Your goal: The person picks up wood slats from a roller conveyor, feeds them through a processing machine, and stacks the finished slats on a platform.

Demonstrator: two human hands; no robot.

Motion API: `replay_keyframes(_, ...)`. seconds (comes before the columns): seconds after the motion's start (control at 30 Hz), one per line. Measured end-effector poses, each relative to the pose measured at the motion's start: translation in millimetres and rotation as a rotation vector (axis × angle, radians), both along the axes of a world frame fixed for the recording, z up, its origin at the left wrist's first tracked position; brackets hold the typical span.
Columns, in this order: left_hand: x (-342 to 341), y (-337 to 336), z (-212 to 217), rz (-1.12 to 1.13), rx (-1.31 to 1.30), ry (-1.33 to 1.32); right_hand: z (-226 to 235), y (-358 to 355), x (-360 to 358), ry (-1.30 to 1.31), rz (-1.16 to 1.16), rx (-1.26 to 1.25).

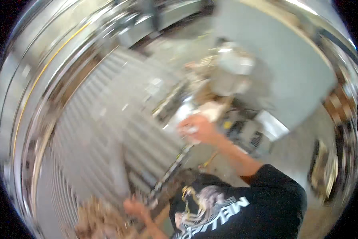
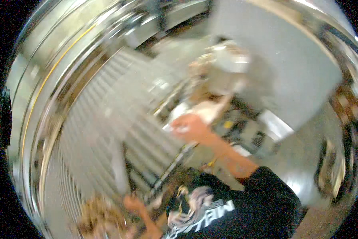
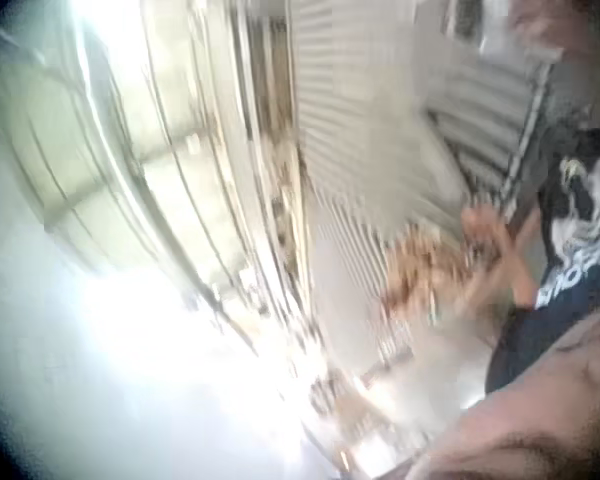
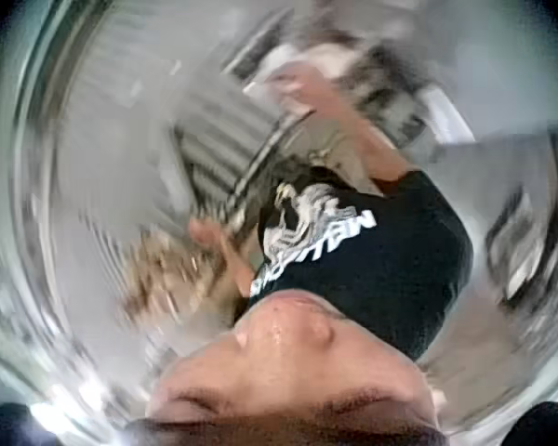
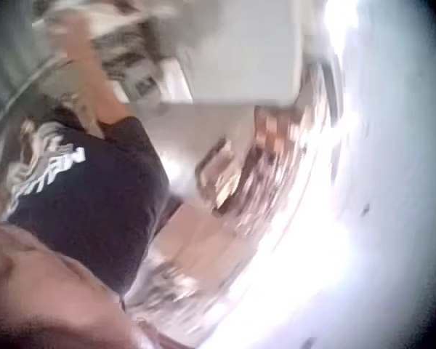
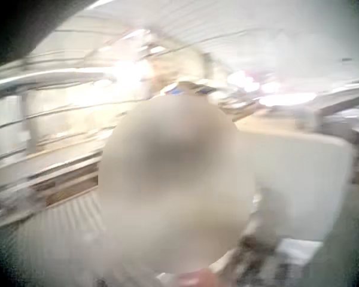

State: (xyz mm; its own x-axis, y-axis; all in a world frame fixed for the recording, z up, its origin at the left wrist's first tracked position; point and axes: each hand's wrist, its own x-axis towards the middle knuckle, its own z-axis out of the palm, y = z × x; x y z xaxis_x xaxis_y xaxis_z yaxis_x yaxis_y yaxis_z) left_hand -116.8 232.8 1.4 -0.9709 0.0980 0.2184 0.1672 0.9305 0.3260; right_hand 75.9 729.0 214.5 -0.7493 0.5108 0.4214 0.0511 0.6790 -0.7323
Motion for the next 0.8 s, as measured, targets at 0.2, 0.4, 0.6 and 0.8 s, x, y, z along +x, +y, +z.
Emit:
replay_keyframes(0.2, -80, -108, -99, -0.165, 0.023, 0.417, 23, -20, -15, 0.062, -0.036, 0.039)
replay_keyframes(0.4, -111, -48, -32, -0.094, -0.128, -0.170, 35, -18, -5, 0.140, -0.122, 0.079)
replay_keyframes(0.6, -100, -15, -16, 0.018, -0.127, -0.408, 15, -17, -8, 0.085, -0.130, 0.075)
replay_keyframes(0.8, -74, 46, 10, -0.028, -0.227, -0.332, 13, -19, -15, 0.047, -0.138, 0.068)
